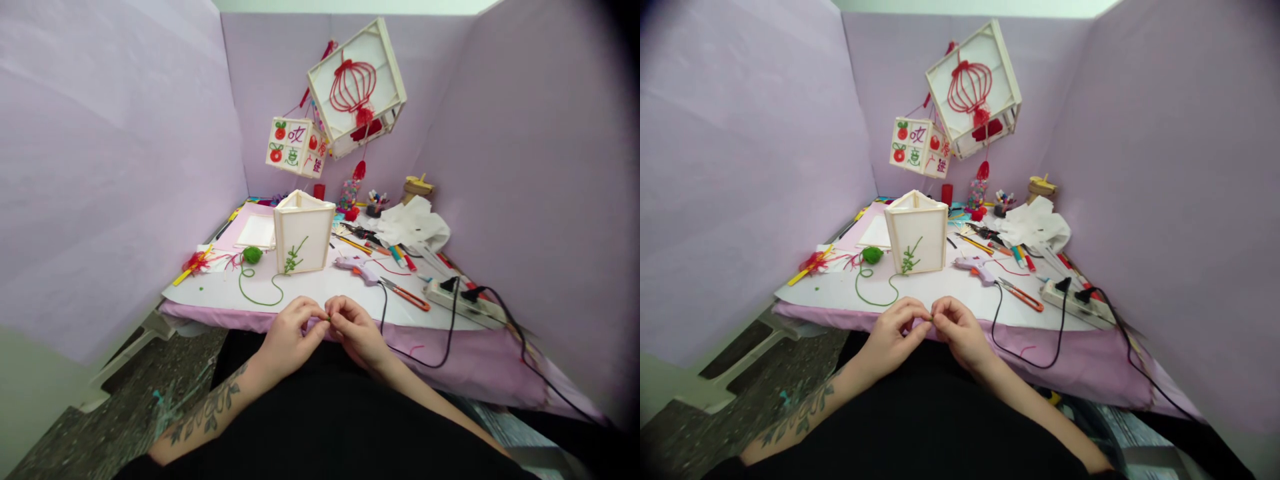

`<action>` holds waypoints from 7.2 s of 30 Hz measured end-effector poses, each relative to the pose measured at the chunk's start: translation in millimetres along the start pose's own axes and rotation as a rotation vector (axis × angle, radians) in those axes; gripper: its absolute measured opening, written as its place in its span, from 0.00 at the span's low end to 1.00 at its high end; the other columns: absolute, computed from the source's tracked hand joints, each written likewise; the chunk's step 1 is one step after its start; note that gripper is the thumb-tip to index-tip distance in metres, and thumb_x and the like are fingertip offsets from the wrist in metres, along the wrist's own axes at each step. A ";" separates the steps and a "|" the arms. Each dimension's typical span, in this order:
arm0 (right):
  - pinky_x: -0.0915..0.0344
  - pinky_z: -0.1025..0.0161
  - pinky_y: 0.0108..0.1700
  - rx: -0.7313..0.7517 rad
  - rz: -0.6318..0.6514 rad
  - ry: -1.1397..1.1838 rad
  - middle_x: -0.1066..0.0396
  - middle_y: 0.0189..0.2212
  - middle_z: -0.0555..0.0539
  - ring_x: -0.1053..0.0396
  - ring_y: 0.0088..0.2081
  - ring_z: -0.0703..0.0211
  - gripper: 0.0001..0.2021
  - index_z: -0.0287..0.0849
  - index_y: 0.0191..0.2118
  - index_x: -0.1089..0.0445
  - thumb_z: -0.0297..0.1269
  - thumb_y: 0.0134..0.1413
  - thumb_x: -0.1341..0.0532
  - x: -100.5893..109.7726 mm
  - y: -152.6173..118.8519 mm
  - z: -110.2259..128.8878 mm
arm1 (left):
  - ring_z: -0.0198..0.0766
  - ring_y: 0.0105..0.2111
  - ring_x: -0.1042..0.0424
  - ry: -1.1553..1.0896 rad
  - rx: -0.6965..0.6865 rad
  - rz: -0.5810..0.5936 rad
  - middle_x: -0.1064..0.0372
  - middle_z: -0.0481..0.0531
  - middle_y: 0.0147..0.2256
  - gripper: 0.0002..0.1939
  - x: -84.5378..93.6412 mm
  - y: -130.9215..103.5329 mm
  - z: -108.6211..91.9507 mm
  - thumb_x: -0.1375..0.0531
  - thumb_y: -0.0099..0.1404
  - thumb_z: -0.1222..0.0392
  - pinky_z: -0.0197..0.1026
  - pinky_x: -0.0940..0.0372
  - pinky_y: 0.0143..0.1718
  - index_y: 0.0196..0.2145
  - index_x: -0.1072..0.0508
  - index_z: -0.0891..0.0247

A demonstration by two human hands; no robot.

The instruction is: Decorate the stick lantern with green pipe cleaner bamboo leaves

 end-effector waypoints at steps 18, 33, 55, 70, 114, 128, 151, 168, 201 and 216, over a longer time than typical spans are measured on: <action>0.41 0.65 0.31 -0.046 0.048 0.063 0.30 0.22 0.54 0.37 0.25 0.65 0.17 0.44 0.30 0.35 0.43 0.43 0.27 -0.1 0.9 4.1 | 0.36 0.31 0.34 -0.146 0.120 0.000 0.32 0.51 0.30 0.10 2.4 3.9 11.1 0.42 0.65 0.58 0.38 0.39 0.33 0.27 0.29 0.64; 0.42 0.72 0.24 -0.163 0.150 0.089 0.30 0.20 0.58 0.32 0.21 0.67 0.26 0.47 0.35 0.44 0.40 0.40 0.24 2.4 -0.2 -6.2 | 0.34 0.28 0.33 -0.139 0.061 0.090 0.30 0.52 0.31 0.07 1.0 2.0 1.5 0.38 0.63 0.60 0.37 0.39 0.30 0.35 0.21 0.63; 0.40 0.64 0.29 0.463 -0.110 -1.032 0.34 0.26 0.50 0.37 0.27 0.62 0.02 0.43 0.33 0.35 0.32 0.58 0.41 -14.9 -14.5 27.8 | 0.35 0.29 0.35 -0.138 0.162 -0.165 0.34 0.48 0.27 0.10 1.3 3.6 13.0 0.41 0.64 0.58 0.37 0.40 0.31 0.26 0.29 0.64; 0.47 0.67 0.26 0.140 -0.116 -0.602 0.42 0.21 0.55 0.46 0.23 0.66 0.08 0.43 0.27 0.38 0.37 0.56 0.42 -3.6 -5.8 19.5 | 0.31 0.26 0.34 -0.119 -0.036 -0.161 0.29 0.51 0.32 0.07 0.3 1.4 12.1 0.36 0.62 0.63 0.33 0.37 0.26 0.39 0.21 0.64; 0.51 0.68 0.23 0.023 -0.046 -0.396 0.42 0.18 0.57 0.48 0.20 0.68 0.08 0.43 0.28 0.35 0.38 0.54 0.39 -4.7 -8.0 8.0 | 0.34 0.32 0.26 0.057 -0.401 -0.318 0.27 0.51 0.33 0.12 5.0 -8.2 -0.4 0.37 0.62 0.70 0.35 0.30 0.34 0.42 0.22 0.59; 0.51 0.68 0.22 0.044 -0.033 -0.386 0.43 0.18 0.57 0.48 0.20 0.68 0.08 0.43 0.28 0.34 0.40 0.55 0.38 -4.7 -7.5 8.5 | 0.34 0.31 0.27 0.082 -0.383 -0.308 0.27 0.51 0.31 0.08 5.0 -7.0 -1.5 0.39 0.64 0.68 0.36 0.30 0.33 0.39 0.22 0.60; 0.48 0.43 0.60 0.717 -0.088 -1.706 0.38 0.60 0.35 0.47 0.62 0.39 0.22 0.38 0.58 0.37 0.38 0.59 0.44 -47.9 126.3 140.8 | 0.36 0.31 0.30 -0.449 0.200 -0.557 0.27 0.51 0.29 0.13 23.1 -5.2 65.4 0.34 0.58 0.50 0.38 0.34 0.33 0.30 0.22 0.64; 0.42 0.64 0.34 0.561 -0.019 -1.826 0.29 0.27 0.48 0.34 0.29 0.60 0.11 0.38 0.32 0.27 0.35 0.58 0.45 -74.0 167.5 222.0 | 0.49 0.56 0.33 -1.303 0.389 -0.289 0.29 0.55 0.52 0.15 14.0 -1.6 41.2 0.26 0.50 0.55 0.53 0.34 0.53 0.28 0.28 0.62; 0.43 0.65 0.32 0.359 -0.105 -1.537 0.28 0.29 0.50 0.35 0.29 0.60 0.03 0.42 0.32 0.33 0.35 0.52 0.41 -36.2 133.8 194.4 | 0.42 0.50 0.32 -1.520 0.395 -0.259 0.26 0.48 0.41 0.12 9.2 -4.5 35.6 0.27 0.50 0.61 0.58 0.55 0.65 0.25 0.28 0.61; 0.36 0.60 0.41 0.460 -0.023 -1.356 0.26 0.33 0.46 0.31 0.38 0.54 0.08 0.40 0.35 0.28 0.34 0.53 0.44 -32.6 151.7 156.4 | 0.52 0.63 0.43 -1.697 0.224 -0.256 0.30 0.48 0.55 0.05 9.9 -11.3 28.7 0.36 0.62 0.62 0.71 0.59 0.63 0.28 0.28 0.58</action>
Point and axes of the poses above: each hand's wrist, its own y-axis towards the middle knuckle, its own x-axis out of the back of the hand, z = x × y, the point moved 5 cm from there along y, towards the middle knuckle
